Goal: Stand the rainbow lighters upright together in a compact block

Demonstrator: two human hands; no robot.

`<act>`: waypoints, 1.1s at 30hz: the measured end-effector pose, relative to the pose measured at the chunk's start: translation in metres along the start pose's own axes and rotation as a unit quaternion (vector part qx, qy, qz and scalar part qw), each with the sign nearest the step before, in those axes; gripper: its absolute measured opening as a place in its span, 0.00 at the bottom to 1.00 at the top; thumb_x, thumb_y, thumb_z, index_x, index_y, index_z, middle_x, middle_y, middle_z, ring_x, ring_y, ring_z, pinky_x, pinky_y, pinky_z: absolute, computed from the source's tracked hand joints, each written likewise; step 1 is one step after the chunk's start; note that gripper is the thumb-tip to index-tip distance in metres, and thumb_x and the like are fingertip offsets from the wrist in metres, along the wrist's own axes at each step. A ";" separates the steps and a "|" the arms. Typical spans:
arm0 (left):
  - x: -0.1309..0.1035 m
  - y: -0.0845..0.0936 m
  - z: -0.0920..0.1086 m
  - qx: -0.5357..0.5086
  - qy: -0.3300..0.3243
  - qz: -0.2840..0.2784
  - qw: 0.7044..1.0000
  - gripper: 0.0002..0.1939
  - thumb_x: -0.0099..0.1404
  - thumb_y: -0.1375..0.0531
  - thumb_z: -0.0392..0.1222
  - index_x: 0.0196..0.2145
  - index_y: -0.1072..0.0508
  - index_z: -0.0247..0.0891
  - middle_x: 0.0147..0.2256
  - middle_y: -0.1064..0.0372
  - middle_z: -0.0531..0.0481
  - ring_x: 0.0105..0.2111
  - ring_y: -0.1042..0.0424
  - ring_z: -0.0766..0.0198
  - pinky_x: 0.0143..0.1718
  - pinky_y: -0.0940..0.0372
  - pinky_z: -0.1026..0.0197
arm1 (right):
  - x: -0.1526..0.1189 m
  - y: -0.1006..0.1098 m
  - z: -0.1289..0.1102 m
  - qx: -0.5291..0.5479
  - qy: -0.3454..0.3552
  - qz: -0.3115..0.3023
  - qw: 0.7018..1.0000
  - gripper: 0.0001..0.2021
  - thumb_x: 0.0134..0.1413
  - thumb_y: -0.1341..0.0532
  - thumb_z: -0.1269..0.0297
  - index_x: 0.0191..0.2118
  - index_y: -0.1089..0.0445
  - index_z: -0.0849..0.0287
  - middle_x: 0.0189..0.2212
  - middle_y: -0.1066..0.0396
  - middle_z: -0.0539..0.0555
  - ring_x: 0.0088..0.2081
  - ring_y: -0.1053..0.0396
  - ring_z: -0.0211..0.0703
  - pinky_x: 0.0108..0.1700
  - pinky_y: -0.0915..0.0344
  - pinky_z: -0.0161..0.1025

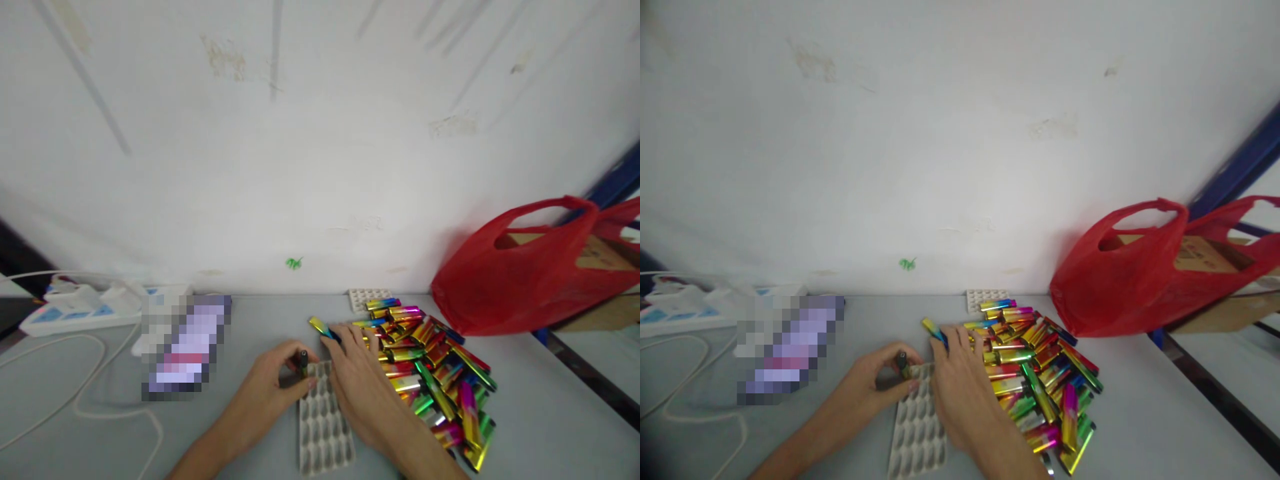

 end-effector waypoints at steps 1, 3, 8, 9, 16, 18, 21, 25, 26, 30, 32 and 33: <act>0.000 0.000 0.000 0.000 -0.001 -0.001 1.000 0.10 0.63 0.32 0.45 0.41 0.18 0.41 0.40 0.17 0.48 0.44 0.22 0.49 0.49 0.32 0.55 | 0.000 0.001 -0.001 0.000 0.002 0.000 1.000 0.25 0.68 0.44 0.79 0.67 0.28 0.60 0.67 0.29 0.67 0.68 0.36 0.65 0.71 0.44 0.70; 0.000 0.000 0.001 0.000 -0.002 -0.002 1.000 0.09 0.63 0.32 0.45 0.40 0.18 0.41 0.40 0.17 0.48 0.44 0.22 0.49 0.49 0.32 0.56 | -0.001 0.001 -0.003 -0.003 0.003 0.000 1.000 0.26 0.68 0.44 0.80 0.66 0.27 0.59 0.65 0.28 0.66 0.66 0.34 0.65 0.70 0.43 0.70; -0.001 0.001 0.003 0.002 0.002 0.002 1.000 0.09 0.61 0.32 0.42 0.40 0.18 0.40 0.39 0.17 0.48 0.44 0.21 0.49 0.49 0.32 0.56 | -0.002 -0.005 -0.003 -0.063 -0.003 0.003 0.998 0.27 0.66 0.44 0.81 0.69 0.29 0.67 0.68 0.31 0.72 0.70 0.39 0.69 0.72 0.47 0.70; -0.001 0.001 0.003 0.002 0.003 0.002 1.000 0.09 0.61 0.32 0.42 0.40 0.17 0.40 0.39 0.17 0.48 0.44 0.21 0.49 0.49 0.32 0.56 | -0.002 -0.006 -0.003 -0.069 -0.004 0.002 0.998 0.27 0.66 0.43 0.81 0.69 0.29 0.69 0.68 0.31 0.73 0.71 0.39 0.70 0.72 0.47 0.70; 0.000 0.001 0.002 0.008 0.002 0.005 1.000 0.09 0.63 0.31 0.44 0.40 0.18 0.41 0.40 0.17 0.48 0.44 0.21 0.49 0.49 0.32 0.56 | 0.001 0.007 -0.001 0.015 -0.008 0.045 0.999 0.21 0.70 0.43 0.81 0.61 0.24 0.58 0.60 0.25 0.64 0.63 0.32 0.62 0.67 0.43 0.63; 0.000 0.002 0.002 0.008 0.002 0.005 1.000 0.09 0.63 0.31 0.44 0.40 0.18 0.41 0.40 0.17 0.49 0.44 0.21 0.49 0.49 0.32 0.56 | 0.002 0.015 0.001 0.065 -0.026 0.073 0.995 0.18 0.73 0.42 0.80 0.58 0.24 0.54 0.57 0.23 0.59 0.60 0.31 0.58 0.65 0.43 0.59; 0.000 0.002 0.003 0.004 0.000 0.004 1.000 0.09 0.62 0.31 0.44 0.40 0.18 0.41 0.40 0.17 0.48 0.43 0.21 0.50 0.49 0.32 0.56 | 0.002 0.024 0.007 0.146 -0.052 0.113 0.981 0.11 0.75 0.38 0.76 0.52 0.24 0.51 0.51 0.22 0.53 0.56 0.29 0.54 0.61 0.43 0.54; -0.001 0.002 0.003 0.002 0.000 0.007 1.000 0.09 0.62 0.32 0.43 0.40 0.18 0.40 0.39 0.18 0.49 0.42 0.22 0.50 0.47 0.32 0.56 | 0.000 0.033 0.009 0.207 -0.062 0.160 0.963 0.05 0.74 0.34 0.71 0.45 0.25 0.52 0.43 0.21 0.50 0.49 0.28 0.52 0.56 0.44 0.50; -0.001 0.002 0.003 0.002 0.001 0.007 1.000 0.09 0.62 0.32 0.43 0.40 0.18 0.40 0.39 0.18 0.49 0.42 0.22 0.50 0.46 0.32 0.56 | 0.000 0.034 0.010 0.220 -0.068 0.170 0.958 0.04 0.74 0.33 0.69 0.43 0.25 0.52 0.41 0.22 0.50 0.47 0.28 0.51 0.54 0.43 0.49; 0.000 0.002 0.003 0.004 0.001 0.005 1.000 0.10 0.62 0.31 0.44 0.41 0.18 0.40 0.39 0.17 0.48 0.43 0.21 0.50 0.47 0.32 0.56 | -0.002 0.033 0.020 0.270 -0.124 0.196 0.935 0.04 0.66 0.32 0.70 0.42 0.26 0.54 0.35 0.26 0.49 0.40 0.29 0.50 0.47 0.39 0.46; 0.000 0.002 0.003 0.006 0.001 0.005 1.000 0.10 0.62 0.31 0.43 0.42 0.17 0.40 0.40 0.17 0.48 0.43 0.21 0.50 0.47 0.32 0.56 | -0.002 0.028 0.024 0.297 -0.144 0.188 0.925 0.06 0.63 0.33 0.71 0.43 0.26 0.55 0.33 0.27 0.48 0.39 0.29 0.49 0.46 0.38 0.45; 0.000 0.002 0.003 0.006 0.001 0.005 1.000 0.10 0.62 0.31 0.43 0.42 0.17 0.40 0.40 0.17 0.48 0.43 0.21 0.50 0.47 0.32 0.56 | -0.001 0.026 0.025 0.310 -0.146 0.181 0.922 0.05 0.63 0.33 0.71 0.43 0.26 0.55 0.33 0.27 0.48 0.39 0.29 0.49 0.46 0.37 0.44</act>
Point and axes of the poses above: each hand's wrist, its own x-axis towards the middle knuckle, its own y-axis out of the back of the hand, z = x × y, the point moved 8 cm from there along x, towards the middle knuckle
